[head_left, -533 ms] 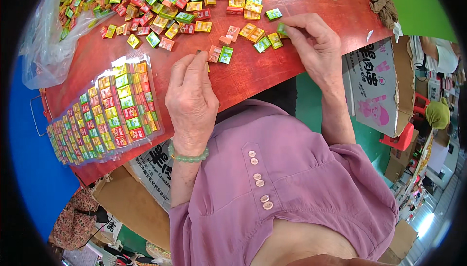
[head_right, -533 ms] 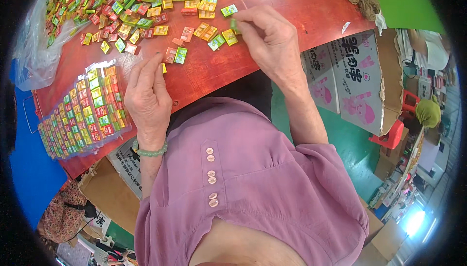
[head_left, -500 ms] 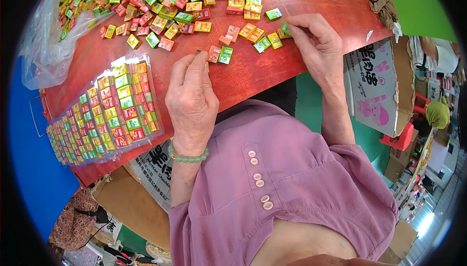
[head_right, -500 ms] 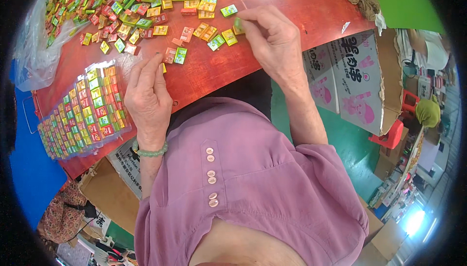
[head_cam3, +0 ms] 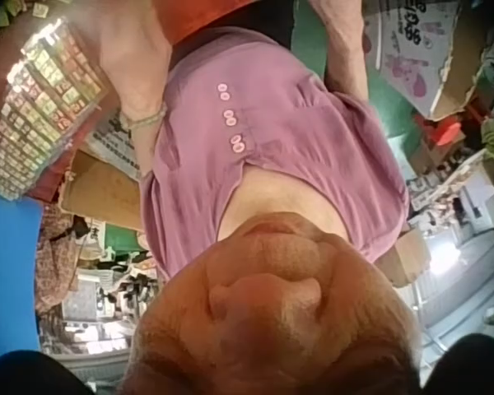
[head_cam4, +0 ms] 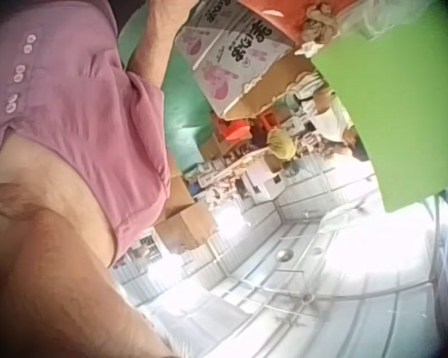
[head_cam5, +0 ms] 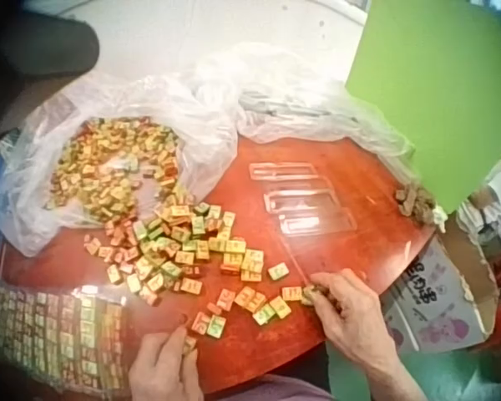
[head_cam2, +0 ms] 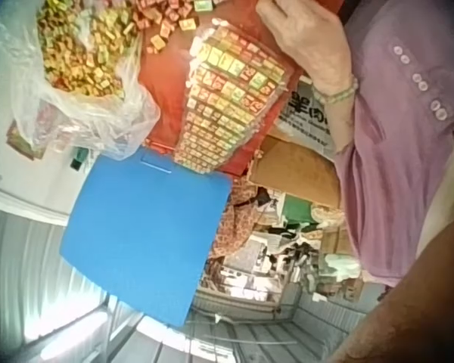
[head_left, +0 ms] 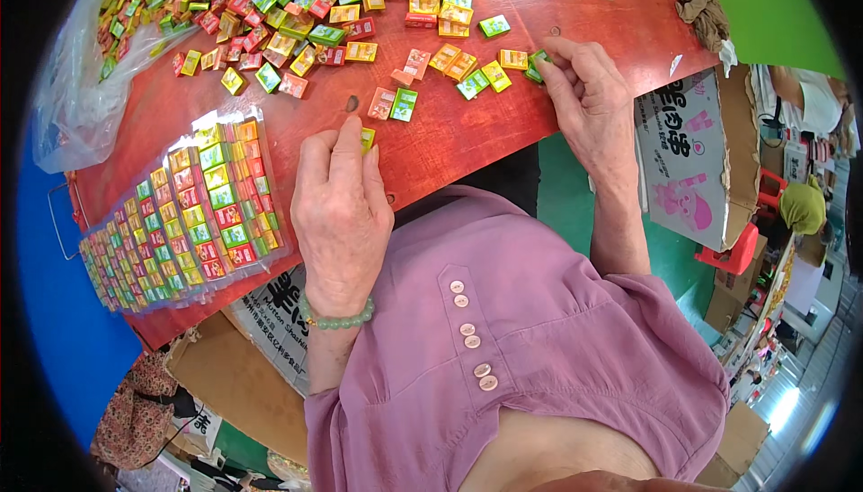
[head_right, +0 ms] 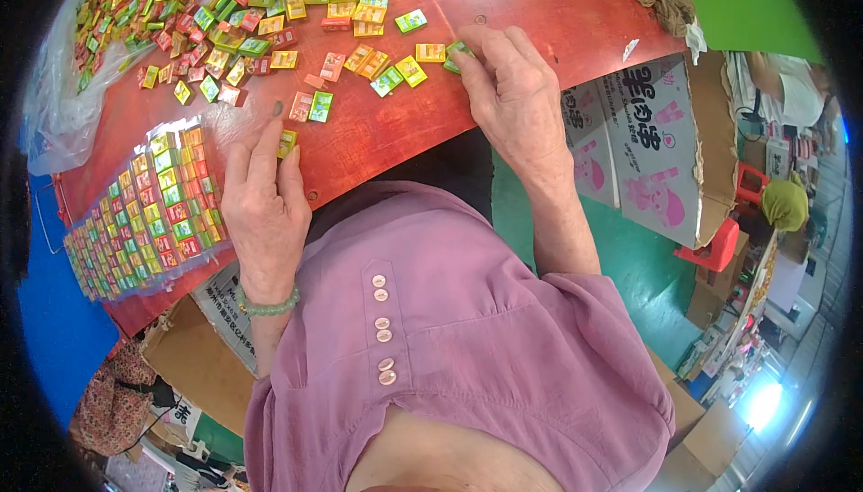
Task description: The person is sorting and packaging small colorful square items into clear plastic sleeves on a work table.
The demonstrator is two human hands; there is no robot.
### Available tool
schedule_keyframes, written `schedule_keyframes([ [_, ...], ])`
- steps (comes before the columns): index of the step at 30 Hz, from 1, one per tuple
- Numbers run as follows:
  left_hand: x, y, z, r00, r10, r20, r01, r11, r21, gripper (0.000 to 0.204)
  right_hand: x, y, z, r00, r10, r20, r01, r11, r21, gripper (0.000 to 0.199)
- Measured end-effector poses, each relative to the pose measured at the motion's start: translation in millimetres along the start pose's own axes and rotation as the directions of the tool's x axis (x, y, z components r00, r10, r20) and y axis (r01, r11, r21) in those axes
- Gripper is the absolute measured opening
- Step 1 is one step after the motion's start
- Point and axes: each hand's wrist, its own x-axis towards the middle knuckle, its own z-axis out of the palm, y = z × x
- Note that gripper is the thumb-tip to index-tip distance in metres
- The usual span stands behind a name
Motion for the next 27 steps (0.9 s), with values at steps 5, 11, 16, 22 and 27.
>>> schedule_keyframes([
  [5, 4.4, 1.6, 4.5, 1.0, -0.002, -0.015, 0.004, 0.996, 0.09, 0.034, -0.4, -0.9, 1.0, 0.999, -0.032, 0.02, 0.033, 0.998, -0.061, 0.02],
  [11, 5.7, 0.4, 7.2, 0.997, -0.08, 0.016, 0.078, 0.993, 0.086, 0.04, -1.4, -6.3, -1.2, 0.989, 0.089, 0.12, -0.086, 0.996, -0.031, 0.015],
  [16, 13.9, 0.0, 11.2, 0.997, 0.034, -0.073, -0.03, 0.998, 0.055, 0.042, -3.4, -3.7, -0.6, 0.961, 0.277, 0.025, -0.274, 0.929, 0.249, 0.011],
  [22, 19.4, -0.3, 14.7, 0.997, 0.052, -0.05, -0.051, 0.998, 0.027, 0.042, -1.3, -6.6, -7.8, 0.955, 0.285, 0.081, -0.281, 0.958, -0.063, 0.015],
  [27, 23.8, 3.4, 13.5, 1.0, 0.029, -0.01, -0.029, 1.0, -0.011, 0.038, -2.1, -8.9, -13.7, 0.985, 0.128, 0.116, -0.117, 0.988, -0.098, 0.026],
])
